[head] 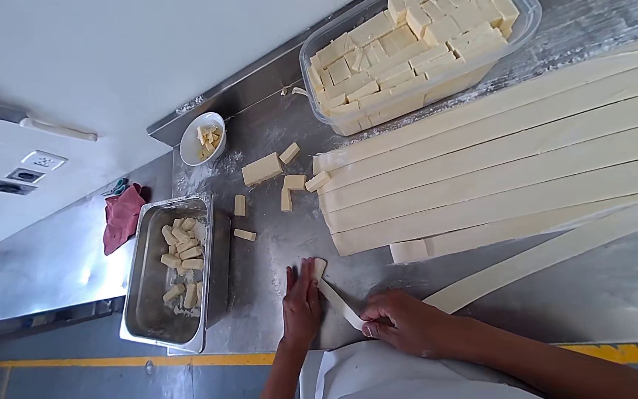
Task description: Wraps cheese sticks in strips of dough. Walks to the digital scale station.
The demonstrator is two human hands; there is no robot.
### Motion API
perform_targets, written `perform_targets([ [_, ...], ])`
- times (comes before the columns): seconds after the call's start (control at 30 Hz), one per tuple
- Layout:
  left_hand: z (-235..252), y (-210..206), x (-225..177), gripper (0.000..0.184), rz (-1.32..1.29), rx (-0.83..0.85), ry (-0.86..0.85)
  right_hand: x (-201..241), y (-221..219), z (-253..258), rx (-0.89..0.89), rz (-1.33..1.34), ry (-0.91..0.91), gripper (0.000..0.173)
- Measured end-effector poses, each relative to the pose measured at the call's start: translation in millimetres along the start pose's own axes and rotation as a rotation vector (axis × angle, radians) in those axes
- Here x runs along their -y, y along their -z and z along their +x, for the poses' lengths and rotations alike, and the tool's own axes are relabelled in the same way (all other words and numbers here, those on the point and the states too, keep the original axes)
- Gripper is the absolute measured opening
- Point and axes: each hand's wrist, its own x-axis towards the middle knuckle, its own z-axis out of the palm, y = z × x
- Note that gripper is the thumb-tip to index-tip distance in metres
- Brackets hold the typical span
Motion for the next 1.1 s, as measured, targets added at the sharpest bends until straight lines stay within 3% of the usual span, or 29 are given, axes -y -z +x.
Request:
perform_targets([
  [0.1, 0.6, -6.7, 0.0, 0.060, -0.060, 0.009, 0.086, 3.6, 0.4, 1.9, 0.019, 0.019, -0.040, 0.034],
  [0.27, 10.9, -4.4, 0.7, 0.046, 0.020, -0.059, 0.129, 0.3, 1.1, 1.0, 0.007, 0.025, -0.091, 0.034],
  [0.4, 2.1, -2.7, -4.1, 0.039, 0.017, 0.017, 0.011, -2.5, 1.8, 1.7, 0.003, 0.037, -0.103, 0.034],
  [0.57, 2.1, -6.5, -5.5, 0.055, -0.121, 0.028, 0.120, -4.9, 1.5, 3.6, -0.021, 0.084, -0.144, 0.038],
  [0.73, 11.3, -8.4, -2.6, 0.035, 0.020, -0.104, 0.007, -9.7, 2.7, 3.6, -0.109, 0.129, -0.233, 0.039],
  [0.8, 6.9, -7.7, -0.8, 0.030, 0.068, -0.070, -0.042, -8.7, 5.6, 4.2, -0.143, 0.143, -0.276, 0.039],
  [1.0, 5.8, -0.1, 1.2, 0.052, -0.128, 0.010, 0.116, -3.8, 15.2, 6.0, -0.203, 0.141, -0.331, 0.036],
  [1.1, 5.9, -12.0, -3.5, 0.039, -0.144, 0.027, 0.039, -5.2, 18.8, 4.0, -0.207, 0.124, -0.332, 0.037],
])
